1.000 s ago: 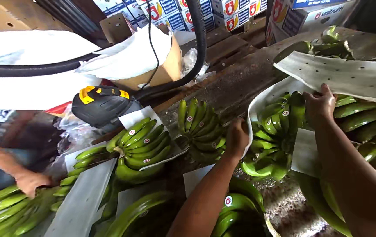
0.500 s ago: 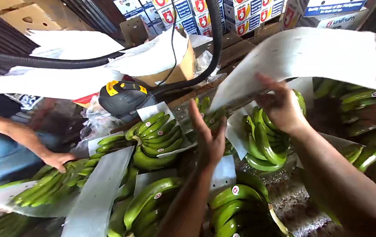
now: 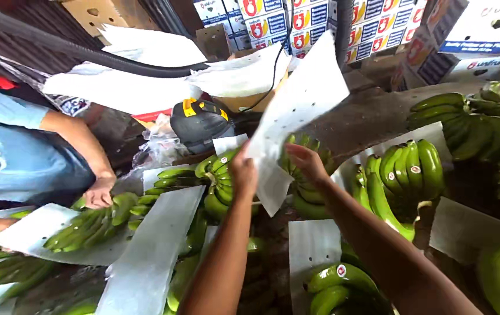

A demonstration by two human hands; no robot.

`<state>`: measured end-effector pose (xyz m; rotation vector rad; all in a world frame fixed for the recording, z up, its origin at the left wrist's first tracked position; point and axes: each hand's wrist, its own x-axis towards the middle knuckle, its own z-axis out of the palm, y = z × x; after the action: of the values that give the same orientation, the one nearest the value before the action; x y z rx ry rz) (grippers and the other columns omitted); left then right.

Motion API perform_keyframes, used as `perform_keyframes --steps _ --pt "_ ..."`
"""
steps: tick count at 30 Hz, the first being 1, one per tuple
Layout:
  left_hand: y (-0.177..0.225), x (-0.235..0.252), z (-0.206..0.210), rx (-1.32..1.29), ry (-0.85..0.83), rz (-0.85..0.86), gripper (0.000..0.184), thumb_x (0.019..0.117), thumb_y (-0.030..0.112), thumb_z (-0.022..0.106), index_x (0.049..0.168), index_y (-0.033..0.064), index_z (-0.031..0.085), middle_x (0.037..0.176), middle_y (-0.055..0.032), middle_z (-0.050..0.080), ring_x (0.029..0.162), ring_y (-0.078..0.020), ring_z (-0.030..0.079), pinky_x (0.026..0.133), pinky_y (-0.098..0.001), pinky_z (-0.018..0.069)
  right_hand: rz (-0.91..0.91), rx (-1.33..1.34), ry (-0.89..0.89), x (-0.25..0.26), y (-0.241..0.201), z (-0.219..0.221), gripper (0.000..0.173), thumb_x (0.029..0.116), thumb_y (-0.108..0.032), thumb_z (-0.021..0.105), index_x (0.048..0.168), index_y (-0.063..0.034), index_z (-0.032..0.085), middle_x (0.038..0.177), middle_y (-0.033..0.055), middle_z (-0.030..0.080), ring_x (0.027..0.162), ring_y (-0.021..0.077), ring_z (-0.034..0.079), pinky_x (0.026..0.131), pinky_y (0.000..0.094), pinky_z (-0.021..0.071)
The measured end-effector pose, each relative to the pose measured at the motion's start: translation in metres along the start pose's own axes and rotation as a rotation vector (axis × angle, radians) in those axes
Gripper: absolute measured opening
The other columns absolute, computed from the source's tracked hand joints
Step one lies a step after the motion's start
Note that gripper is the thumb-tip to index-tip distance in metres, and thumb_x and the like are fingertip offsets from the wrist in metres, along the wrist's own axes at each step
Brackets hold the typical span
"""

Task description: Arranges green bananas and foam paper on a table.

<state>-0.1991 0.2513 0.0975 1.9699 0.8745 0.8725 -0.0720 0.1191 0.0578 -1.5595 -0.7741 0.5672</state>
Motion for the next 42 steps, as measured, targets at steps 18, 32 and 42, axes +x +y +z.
perform_keyframes --steps 18,32,42 --pt "-0.072 0.098 0.000 -0.146 -0.830 -0.143 0.043 0.0981 -0.002 0.043 0.141 -0.0015 0.052 0.136 -0.0122 0.059 0.121 -0.0147 0.058 0.104 -0.0353 0.0478 -0.347 -0.923 -0.585 -0.070 0.133 -0.010 0.044 0.0951 0.013 0.053 0.136 0.0010 0.064 0.156 0.0090 0.051 0.152 0.0355 0.034 0.124 0.0624 0.0166" --pt "-0.080 0.041 0.046 -0.136 -0.822 -0.396 0.046 0.1106 0.043 0.034 0.128 0.0093 0.060 0.113 -0.0030 0.065 0.102 -0.0059 0.060 0.091 -0.0267 0.0506 -0.988 -0.889 -0.030 0.054 -0.053 -0.046 0.025 0.0962 -0.014 0.056 0.111 -0.0070 0.076 0.115 0.0127 0.075 0.121 0.0344 0.065 0.118 0.0601 0.0334" --pt "-0.060 -0.004 0.007 -0.136 -1.211 -0.355 0.061 0.1106 0.047 0.018 0.147 0.0099 0.050 0.140 -0.0036 0.059 0.122 -0.0069 0.057 0.101 -0.0281 0.0481 0.229 -0.679 -0.836 0.025 0.001 -0.095 0.052 0.1135 -0.038 0.026 0.144 -0.0113 0.059 0.145 0.0088 0.060 0.136 0.0234 0.054 0.117 0.0499 0.0373"
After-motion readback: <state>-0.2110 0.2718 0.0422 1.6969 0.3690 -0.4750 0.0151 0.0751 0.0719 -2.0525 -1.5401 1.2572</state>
